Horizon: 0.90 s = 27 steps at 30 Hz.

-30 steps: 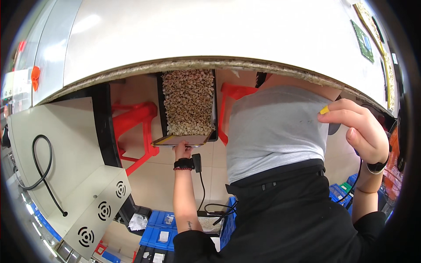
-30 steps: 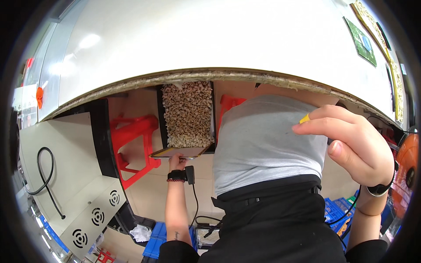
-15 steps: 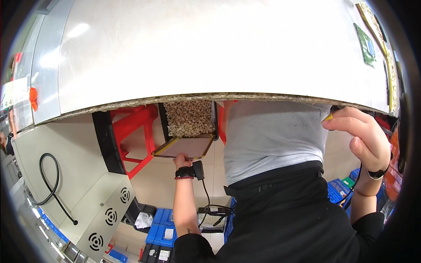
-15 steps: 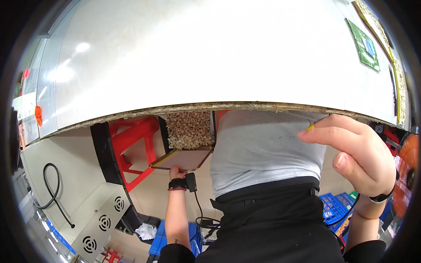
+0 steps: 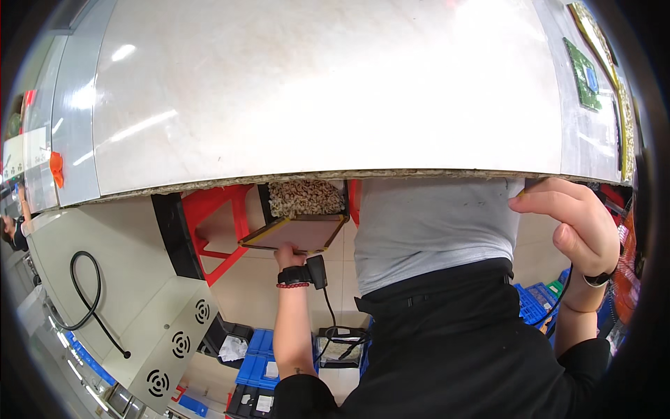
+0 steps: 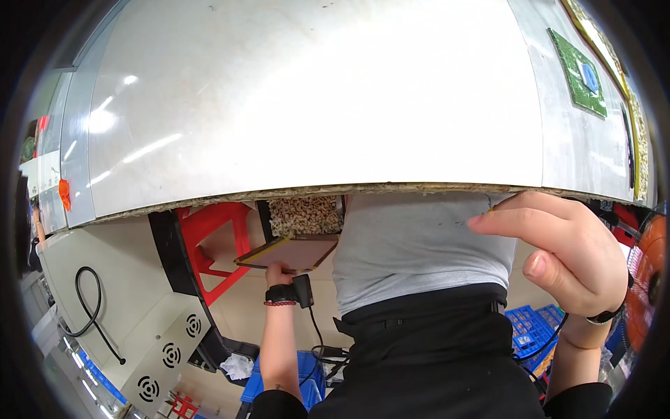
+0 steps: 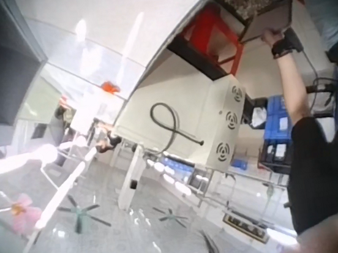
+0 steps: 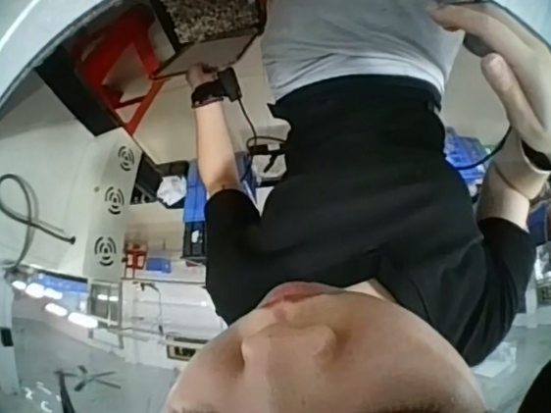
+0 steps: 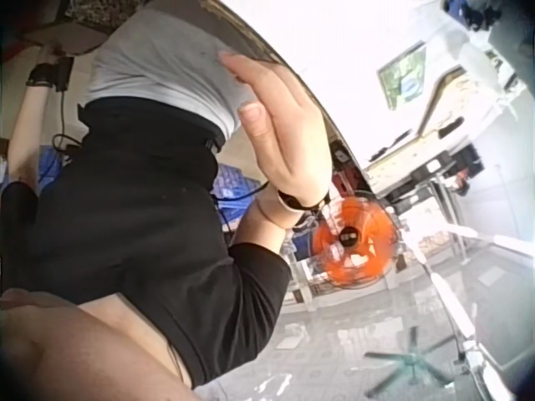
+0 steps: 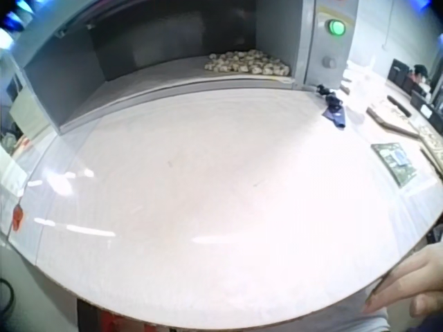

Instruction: The person picks up small, white, shell-like objects from a tray and wraps them with yellow tape. They place the wrapped items onto a separate tray. The person also moves a tray of finished items under the table and retrieves more raw items from a machine.

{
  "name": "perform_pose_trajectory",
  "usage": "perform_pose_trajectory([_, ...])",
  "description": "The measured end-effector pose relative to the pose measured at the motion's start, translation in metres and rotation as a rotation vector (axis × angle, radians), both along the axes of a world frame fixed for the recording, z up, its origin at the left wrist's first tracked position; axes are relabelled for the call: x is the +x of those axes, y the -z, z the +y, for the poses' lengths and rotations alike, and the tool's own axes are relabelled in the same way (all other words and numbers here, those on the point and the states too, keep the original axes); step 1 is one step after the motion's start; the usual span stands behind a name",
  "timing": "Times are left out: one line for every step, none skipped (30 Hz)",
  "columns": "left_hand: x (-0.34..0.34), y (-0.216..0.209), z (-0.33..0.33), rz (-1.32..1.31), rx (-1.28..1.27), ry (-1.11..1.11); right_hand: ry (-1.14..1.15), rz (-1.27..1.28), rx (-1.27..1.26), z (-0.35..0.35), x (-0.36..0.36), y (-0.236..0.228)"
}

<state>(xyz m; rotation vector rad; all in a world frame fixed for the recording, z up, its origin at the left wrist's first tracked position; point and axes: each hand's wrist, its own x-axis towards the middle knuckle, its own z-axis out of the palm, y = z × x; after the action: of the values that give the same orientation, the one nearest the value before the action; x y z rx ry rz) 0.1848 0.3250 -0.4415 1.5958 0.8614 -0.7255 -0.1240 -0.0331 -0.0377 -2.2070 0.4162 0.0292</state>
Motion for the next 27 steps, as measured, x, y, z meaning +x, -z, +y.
perform_pose_trajectory([0.0,-0.004,-0.002,-0.002,-0.017,-0.005,-0.004,-0.006,0.0,-0.001,0.0,0.001])
perform_pose_trajectory([-0.001,-0.007,-0.003,-0.003,-0.034,-0.009,-0.007,-0.012,0.0,-0.001,0.0,0.002])
perform_pose_trajectory([-0.001,-0.01,-0.004,-0.005,-0.051,-0.014,-0.01,-0.022,0.0,-0.002,-0.001,0.003])
perform_pose_trajectory([-0.001,-0.015,-0.007,-0.009,-0.069,-0.017,-0.011,-0.029,-0.001,-0.003,-0.002,0.003])
perform_pose_trajectory([-0.001,-0.021,-0.009,-0.013,-0.086,-0.02,-0.01,-0.036,-0.002,-0.003,-0.003,0.004])
perform_pose_trajectory([-0.002,-0.027,-0.01,0.004,-0.053,0.015,-0.009,-0.04,-0.004,-0.003,-0.003,0.003])
perform_pose_trajectory([-0.006,-0.035,-0.012,0.023,-0.021,0.05,-0.006,-0.041,-0.001,-0.003,-0.003,0.003])
perform_pose_trajectory([-0.007,-0.039,-0.012,0.041,0.011,0.084,-0.006,-0.045,0.001,-0.004,-0.002,0.004])
perform_pose_trajectory([-0.006,-0.04,-0.01,0.051,0.04,0.105,-0.004,-0.048,0.009,-0.004,-0.002,0.004])
perform_pose_trajectory([-0.006,-0.04,-0.009,0.063,0.067,0.127,-0.004,-0.046,0.016,-0.004,-0.001,0.004])
perform_pose_trajectory([-0.007,-0.041,-0.007,0.076,0.095,0.147,-0.004,-0.044,0.024,-0.004,-0.001,0.003])
perform_pose_trajectory([-0.008,-0.043,-0.004,0.074,0.073,0.114,-0.007,-0.04,0.034,-0.004,-0.001,0.003])
perform_pose_trajectory([-0.011,-0.052,-0.006,0.074,0.05,0.085,-0.008,-0.036,0.037,-0.005,-0.001,0.003])
perform_pose_trajectory([-0.014,-0.064,-0.009,0.071,0.027,0.053,-0.013,-0.034,0.04,-0.006,-0.002,0.003])
perform_pose_trajectory([-0.018,-0.077,-0.01,0.067,0.003,0.019,-0.023,-0.035,0.037,-0.007,-0.002,0.003])
perform_pose_trajectory([-0.021,-0.089,-0.01,0.064,-0.022,-0.014,-0.033,-0.036,0.033,-0.006,-0.002,0.001])
perform_pose_trajectory([-0.022,-0.09,0.001,0.03,-0.061,-0.012,-0.039,-0.037,0.029,-0.006,-0.002,0.0])
perform_pose_trajectory([-0.024,-0.091,0.011,-0.002,-0.102,-0.011,-0.046,-0.039,0.024,-0.005,-0.001,0.0])
perform_pose_trajectory([-0.036,-0.114,0.005,-0.167,-0.16,0.127,-0.043,-0.037,0.02,-0.004,-0.003,0.0])
perform_pose_trajectory([-0.042,-0.134,0.007,-0.221,-0.14,0.289,-0.045,-0.022,0.032,-0.006,-0.004,0.0])
perform_pose_trajectory([-0.048,-0.15,0.011,-0.275,-0.124,0.447,-0.05,-0.006,0.038,-0.005,-0.004,-0.002])
perform_pose_trajectory([-0.055,-0.165,0.014,-0.419,-0.05,0.527,-0.063,0.004,0.044,-0.006,-0.003,-0.003])
perform_pose_trajectory([-0.064,-0.177,0.016,-0.56,0.023,0.607,-0.076,-0.015,0.034,-0.005,-0.003,-0.003])
perform_pose_trajectory([-0.071,-0.192,0.017,-0.7,0.098,0.684,-0.09,-0.034,0.024,-0.004,-0.002,-0.002])
perform_pose_trajectory([-0.077,-0.215,0.014,-0.709,0.197,0.754,-0.098,-0.05,0.012,-0.003,-0.003,-0.002])
perform_pose_trajectory([-0.083,-0.242,0.011,-0.717,0.297,0.821,-0.109,-0.053,0.022,-0.002,-0.003,-0.003])
perform_pose_trajectory([-0.088,-0.267,0.008,-0.726,0.395,0.885,-0.117,-0.062,0.023,-0.001,-0.004,-0.003])
